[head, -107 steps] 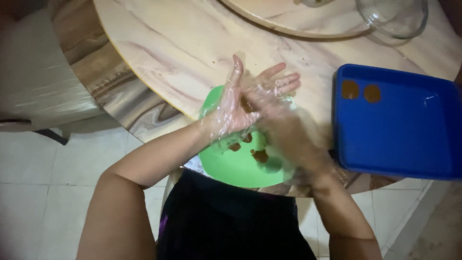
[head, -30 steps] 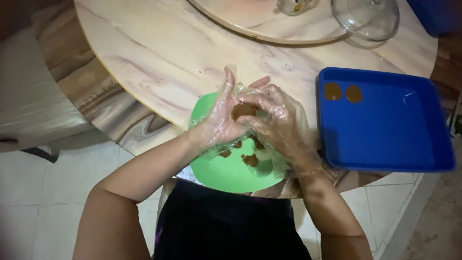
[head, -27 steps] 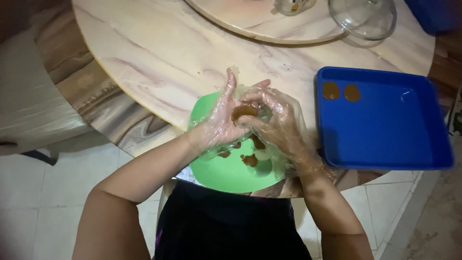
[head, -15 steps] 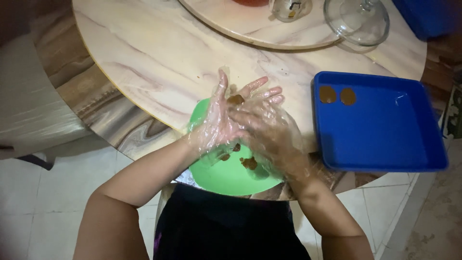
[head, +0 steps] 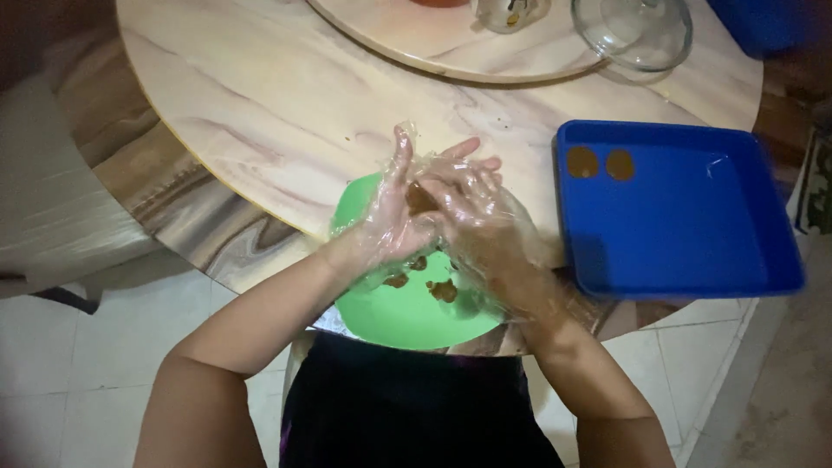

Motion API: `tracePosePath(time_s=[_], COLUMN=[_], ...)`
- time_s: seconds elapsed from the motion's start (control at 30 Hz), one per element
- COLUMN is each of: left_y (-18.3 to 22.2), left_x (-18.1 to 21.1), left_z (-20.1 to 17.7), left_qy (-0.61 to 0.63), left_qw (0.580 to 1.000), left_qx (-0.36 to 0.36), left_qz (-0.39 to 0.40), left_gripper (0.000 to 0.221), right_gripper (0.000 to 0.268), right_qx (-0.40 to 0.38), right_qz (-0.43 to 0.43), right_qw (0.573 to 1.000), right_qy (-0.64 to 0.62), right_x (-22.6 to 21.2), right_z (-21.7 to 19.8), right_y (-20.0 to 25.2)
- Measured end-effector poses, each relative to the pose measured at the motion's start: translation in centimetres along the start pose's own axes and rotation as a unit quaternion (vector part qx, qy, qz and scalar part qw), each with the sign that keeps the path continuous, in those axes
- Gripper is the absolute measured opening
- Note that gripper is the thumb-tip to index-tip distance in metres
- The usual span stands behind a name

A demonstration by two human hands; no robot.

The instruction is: Shaping small pieces of dough into balls by rolling them between gloved hands and placing them on a tray.

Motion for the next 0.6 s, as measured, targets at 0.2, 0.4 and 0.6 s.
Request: tracePosePath(time_s=[0.2,0.4,0.6], left_y=[0.1,1.0,-0.4], left_x=[-0.1,-0.4,0.3], left_z=[0.7,-0.4,-2.0], left_qy=[-0.077,-0.093,-0.037], left_qw=[0.979,0.979,0.993], left_qx=[0.186,0.176,0.110], left_qz=[-0.012,-0.039,0.015], left_gripper=[0.098,0.097,0.103], right_gripper=[0.030,0.023,0.012], right_qx=[-0.021,-0.067,-0.005], right_qz=[0.173,0.263,0.164], right_qw=[0.923,0.753,0.959], right_qy=[-0.342,-0.599,-0.232], right_x=[1.9,2.5,1.3], right_z=[-3.2,-2.5,-5.9], right_y=[-3.0,-3.2,-3.5])
Point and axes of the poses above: each hand's wrist, its own y-axis away from the middle knuckle, its own z-axis out of the palm, x = y × z, the point moved 8 cm from there along -y, towards the middle knuckle, and after that the axes turned 3 degrees about x, right-handed, at the moved point
